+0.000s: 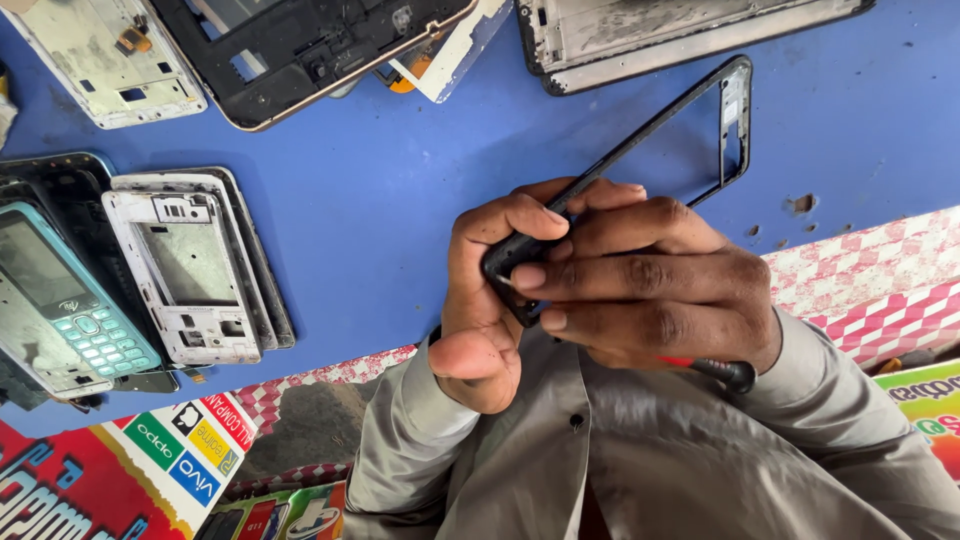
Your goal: The person uses a screwdriver to pry and adjust a black phone frame held in the left hand. The person repeatedly works along the frame edges, rotating the frame to access different sides. The frame remains in hand throughout the clip.
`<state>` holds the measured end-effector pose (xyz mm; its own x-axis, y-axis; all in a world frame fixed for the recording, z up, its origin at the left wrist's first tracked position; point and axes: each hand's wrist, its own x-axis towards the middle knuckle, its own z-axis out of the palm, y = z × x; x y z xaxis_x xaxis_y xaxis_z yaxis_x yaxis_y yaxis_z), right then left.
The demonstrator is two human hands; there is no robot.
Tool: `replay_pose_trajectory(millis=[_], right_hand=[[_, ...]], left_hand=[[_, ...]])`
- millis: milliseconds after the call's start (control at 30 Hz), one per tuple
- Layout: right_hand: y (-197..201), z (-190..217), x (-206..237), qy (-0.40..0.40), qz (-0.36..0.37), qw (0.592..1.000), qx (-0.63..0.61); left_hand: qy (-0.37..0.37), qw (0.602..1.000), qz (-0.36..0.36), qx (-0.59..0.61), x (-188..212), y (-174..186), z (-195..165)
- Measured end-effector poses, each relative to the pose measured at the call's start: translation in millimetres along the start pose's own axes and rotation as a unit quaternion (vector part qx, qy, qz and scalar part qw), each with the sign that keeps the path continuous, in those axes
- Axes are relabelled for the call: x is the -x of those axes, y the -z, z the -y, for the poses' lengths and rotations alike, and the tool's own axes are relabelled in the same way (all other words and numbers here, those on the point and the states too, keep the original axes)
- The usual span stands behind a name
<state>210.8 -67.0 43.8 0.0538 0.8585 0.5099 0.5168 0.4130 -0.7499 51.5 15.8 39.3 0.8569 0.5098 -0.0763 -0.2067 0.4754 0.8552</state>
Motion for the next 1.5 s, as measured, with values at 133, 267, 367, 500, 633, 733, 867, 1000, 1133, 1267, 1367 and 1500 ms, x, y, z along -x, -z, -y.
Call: replay_pose_trajectory(millis=[133, 267, 367, 500, 633, 733, 867, 1000, 1133, 1267, 1367, 1500], right_hand=[[2.6, -1.5, -1.6, 0.006, 0.006, 1.000, -0.007], [-0.4, -1.2, -4.8, 0.009, -0.015, 1.000, -0.007], [0.9, 0.5, -6.7, 0.001, -0.004, 1.000, -0.004], [1.2, 1.0, -6.2, -0.003, -0.004, 1.000, -0.013], [1.0, 1.2, -1.9, -0.026, -0.003, 1.000, -0.018], [1.4, -2.2, 0.5, 0.004, -0.017, 1.000, -0.015], [2.1, -6.4, 2.7, 0.033, -0.019, 0.999, -0.037], [3.1, -3.6, 7.8, 0.029, -0.021, 0.999, -0.021], [-1.3, -3.0, 13.9, 0.049, -0.046, 0.998, -0.014], [-0.8, -4.2, 18.6, 0.056, -0.045, 0.997, -0.006], [-0.8, -0.3, 21.3, 0.046, -0.042, 0.998, -0.024], [0.7, 2.6, 23.8, 0.026, -0.018, 0.999, -0.038]], left_hand=[[-0.007, 1.000, 0.002, -0.006, 0.5, 0.0, 0.9], [-0.012, 1.000, 0.003, -0.010, -0.7, 0.3, 1.2], [-0.005, 1.000, 0.005, -0.013, -1.0, 0.3, -0.1], [0.003, 1.000, 0.010, -0.024, -2.6, 1.1, -2.0], [-0.007, 0.999, 0.010, -0.030, -2.3, 0.4, -0.6], [-0.022, 0.999, 0.017, -0.021, 1.4, 0.8, 3.5], [-0.071, 0.996, 0.048, -0.023, 4.9, 5.5, 14.5], [-0.092, 0.994, 0.058, 0.002, 7.4, 7.5, 21.2], [-0.048, 0.997, 0.059, 0.033, 9.0, 4.6, 14.0], [-0.004, 0.997, 0.062, 0.033, 6.2, 2.2, 1.4], [0.012, 0.997, 0.070, -0.012, 4.0, 3.7, -6.1], [0.014, 0.994, 0.070, -0.077, 6.7, 5.9, -12.5]])
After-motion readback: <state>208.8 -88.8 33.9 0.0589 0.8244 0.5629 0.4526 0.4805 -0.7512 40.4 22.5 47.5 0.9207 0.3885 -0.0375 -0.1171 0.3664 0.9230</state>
